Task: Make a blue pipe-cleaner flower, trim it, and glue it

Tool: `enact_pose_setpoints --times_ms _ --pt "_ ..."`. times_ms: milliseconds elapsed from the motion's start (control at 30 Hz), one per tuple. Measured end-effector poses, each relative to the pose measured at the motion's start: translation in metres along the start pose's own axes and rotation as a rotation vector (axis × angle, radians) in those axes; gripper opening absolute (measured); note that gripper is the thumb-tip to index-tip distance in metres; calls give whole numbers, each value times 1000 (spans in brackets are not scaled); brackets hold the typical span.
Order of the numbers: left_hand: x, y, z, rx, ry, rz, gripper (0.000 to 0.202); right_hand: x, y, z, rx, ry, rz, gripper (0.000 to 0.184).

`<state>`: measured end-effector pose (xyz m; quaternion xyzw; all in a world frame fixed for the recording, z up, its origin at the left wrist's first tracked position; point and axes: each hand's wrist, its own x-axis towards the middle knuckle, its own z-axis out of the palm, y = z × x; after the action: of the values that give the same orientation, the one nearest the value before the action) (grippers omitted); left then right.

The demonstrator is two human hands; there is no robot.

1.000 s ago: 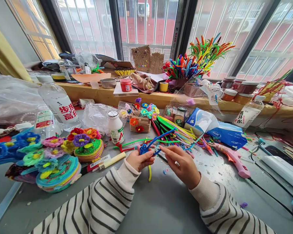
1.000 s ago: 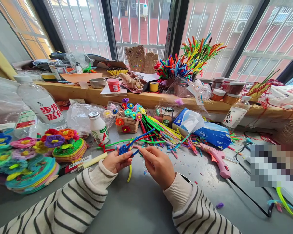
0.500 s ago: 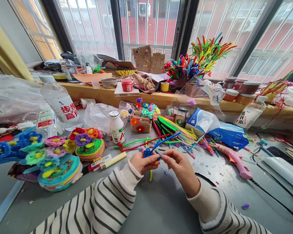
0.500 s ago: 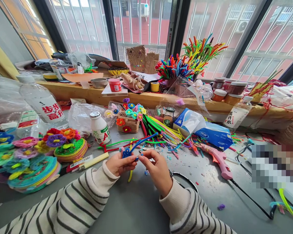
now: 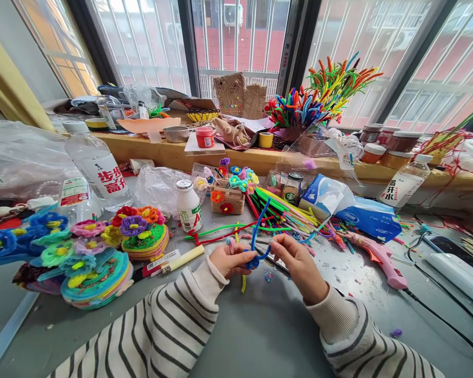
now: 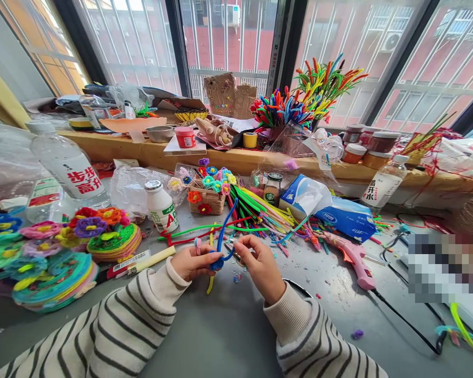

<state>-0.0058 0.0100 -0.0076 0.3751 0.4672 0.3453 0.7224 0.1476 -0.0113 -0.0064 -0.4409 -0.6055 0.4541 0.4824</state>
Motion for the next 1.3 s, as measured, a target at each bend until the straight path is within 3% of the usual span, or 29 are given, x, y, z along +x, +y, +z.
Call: enact_pose_setpoints --times_ms 300,733,867,1100,1300 --pt "-3 1 1 -40 24 8 20 -5 2 7 -17 -13 -6 16" --pt "-2 -2 2 -131 -3 -95 24 -3 7 5 214 30 -21 21" --pt "0 -2 2 -117 -8 -56 25 -4 9 4 74 24 -83 11" --pt "-2 0 3 -123 51 -42 25 -4 4 1 -421 16 -324 18" --pt "-1 2 4 -84 47 -56 31 -5 5 2 -559 23 -440 18"
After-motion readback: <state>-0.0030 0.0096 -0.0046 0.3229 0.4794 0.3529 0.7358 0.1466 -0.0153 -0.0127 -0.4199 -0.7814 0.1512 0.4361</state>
